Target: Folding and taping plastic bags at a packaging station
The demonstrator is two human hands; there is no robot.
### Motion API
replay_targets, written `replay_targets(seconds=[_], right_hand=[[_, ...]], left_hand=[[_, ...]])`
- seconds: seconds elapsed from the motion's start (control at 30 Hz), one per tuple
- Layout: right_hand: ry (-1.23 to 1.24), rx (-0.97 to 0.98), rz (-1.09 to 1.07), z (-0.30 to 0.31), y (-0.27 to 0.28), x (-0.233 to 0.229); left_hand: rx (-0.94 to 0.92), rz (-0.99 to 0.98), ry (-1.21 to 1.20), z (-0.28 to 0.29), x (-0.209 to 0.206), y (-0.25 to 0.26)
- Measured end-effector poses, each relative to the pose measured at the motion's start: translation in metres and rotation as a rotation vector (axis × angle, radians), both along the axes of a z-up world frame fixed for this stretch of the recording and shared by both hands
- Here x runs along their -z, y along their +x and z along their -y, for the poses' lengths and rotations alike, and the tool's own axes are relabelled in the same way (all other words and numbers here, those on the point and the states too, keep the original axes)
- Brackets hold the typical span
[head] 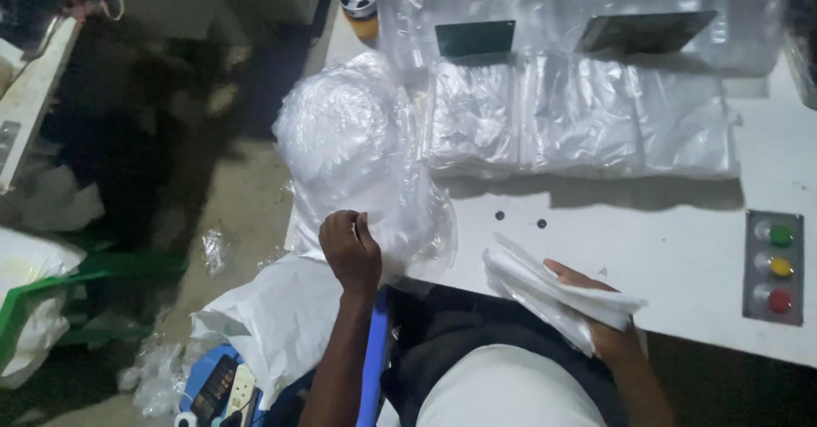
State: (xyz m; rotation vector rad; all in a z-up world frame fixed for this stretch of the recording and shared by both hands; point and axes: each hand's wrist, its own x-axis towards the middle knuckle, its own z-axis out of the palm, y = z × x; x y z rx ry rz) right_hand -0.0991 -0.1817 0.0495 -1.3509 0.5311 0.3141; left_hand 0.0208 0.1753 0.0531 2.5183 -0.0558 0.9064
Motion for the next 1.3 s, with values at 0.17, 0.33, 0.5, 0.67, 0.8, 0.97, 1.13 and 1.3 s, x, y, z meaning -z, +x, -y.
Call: replay_targets(seconds=[0.17, 0.33, 0.5, 0.67, 0.8, 0.97, 1.13, 1.3], right_hand=[[-0.097, -0.017, 0.294, 0.019, -0.033, 0.04], [0.22, 0.203, 0.028, 0.025, -0.031, 0.032], [0.331, 0.13, -0.348, 0.066, -0.024, 0.081], [0.033, 0.369, -0.154, 0.092, -0.047, 0.102], [-0.358, 0.644, 0.095, 0.105, -0.069, 0.106], [0.611, 0.316, 0.535, 0.111, -0.05, -0.012], [-0.427, -0.14, 0.783, 0.084, -0.075, 0.014], [-0.659, -0.323, 0.36, 0.061, -0.059, -0.007]], left_hand=[[-0.005, -0.205, -0.071, -0.005, 0.03, 0.004], [-0.154, -0.555, -0.411, -0.022, 0.041, 0.01], [0.011, 0.034, -0.009, 0.017, -0.026, -0.004], [0.415, -0.223, -0.495, 0.081, -0.051, -0.029], [0.737, -0.58, -0.485, 0.126, -0.02, -0.031], [0.441, -1.333, -2.414, 0.174, 0.041, -0.032], [0.499, -1.393, -2.396, 0.16, 0.07, -0.052], [0.415, -1.292, -1.067, 0.154, -0.005, -0.031]])
